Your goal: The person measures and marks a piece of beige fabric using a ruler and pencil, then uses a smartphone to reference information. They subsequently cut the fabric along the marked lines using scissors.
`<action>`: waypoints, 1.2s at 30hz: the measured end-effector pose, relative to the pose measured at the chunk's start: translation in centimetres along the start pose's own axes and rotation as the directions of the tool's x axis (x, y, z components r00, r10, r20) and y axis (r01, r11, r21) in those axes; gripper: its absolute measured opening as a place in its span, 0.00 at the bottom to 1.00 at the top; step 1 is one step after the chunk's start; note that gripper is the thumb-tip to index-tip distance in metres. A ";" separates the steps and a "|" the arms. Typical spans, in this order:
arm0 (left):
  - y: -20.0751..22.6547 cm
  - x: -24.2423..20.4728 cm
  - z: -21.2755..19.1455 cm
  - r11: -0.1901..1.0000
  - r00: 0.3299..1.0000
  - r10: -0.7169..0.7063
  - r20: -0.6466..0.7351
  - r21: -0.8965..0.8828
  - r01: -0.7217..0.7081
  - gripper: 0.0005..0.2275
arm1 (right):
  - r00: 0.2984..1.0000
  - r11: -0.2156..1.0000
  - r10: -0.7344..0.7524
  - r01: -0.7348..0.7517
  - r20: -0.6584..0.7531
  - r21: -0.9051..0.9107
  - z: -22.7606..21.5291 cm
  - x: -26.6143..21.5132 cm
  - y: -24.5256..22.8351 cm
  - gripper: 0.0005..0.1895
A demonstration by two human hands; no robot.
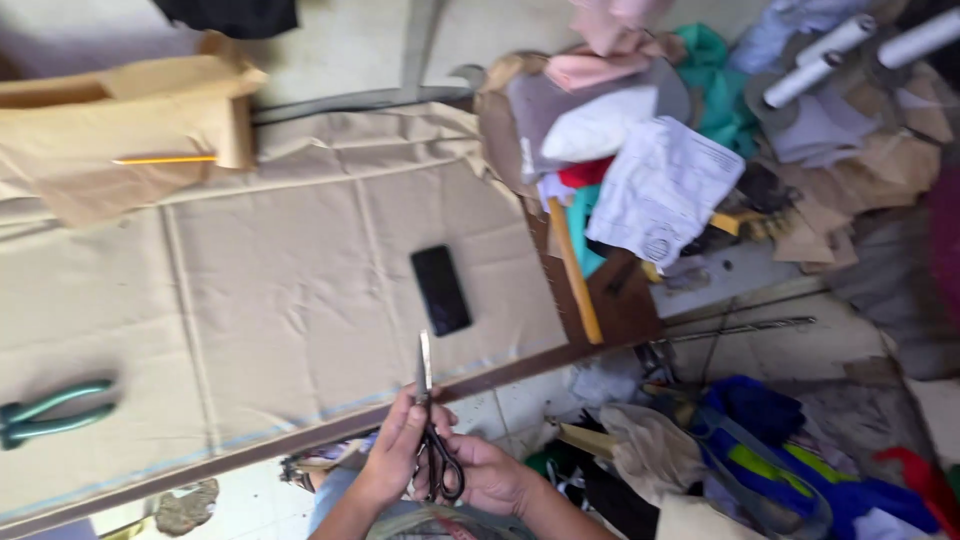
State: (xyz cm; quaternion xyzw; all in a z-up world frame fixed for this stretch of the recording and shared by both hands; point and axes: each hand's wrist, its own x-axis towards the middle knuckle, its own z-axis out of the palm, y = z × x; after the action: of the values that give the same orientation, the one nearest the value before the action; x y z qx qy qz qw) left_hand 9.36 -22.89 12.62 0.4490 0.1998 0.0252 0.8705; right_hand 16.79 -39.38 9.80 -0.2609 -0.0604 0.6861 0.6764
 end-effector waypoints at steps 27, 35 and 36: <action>-16.6 16.6 6.5 -0.379 0.884 0.374 0.279 0.916 -0.129 0.31 | 0.438 0.543 -0.231 -0.683 -0.869 -0.488 -11.7 -15.8 -9.1 0.22; -17.2 19.0 10.2 -0.382 0.816 0.577 0.029 0.893 0.239 0.31 | 0.680 0.621 -0.164 -0.492 -0.715 -0.610 -17.1 -16.5 -9.9 0.17; -16.8 19.4 10.5 -0.372 0.812 0.584 -0.005 0.887 0.273 0.32 | 0.726 0.636 -0.163 -0.440 -0.669 -0.633 -17.8 -16.3 -9.9 0.20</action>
State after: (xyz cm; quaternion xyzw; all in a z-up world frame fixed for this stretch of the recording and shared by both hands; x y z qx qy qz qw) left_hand 28.79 -36.64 -1.56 0.9548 0.2780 0.1049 0.0089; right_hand 32.69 -59.07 3.40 -0.7519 -0.0712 0.5062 0.4164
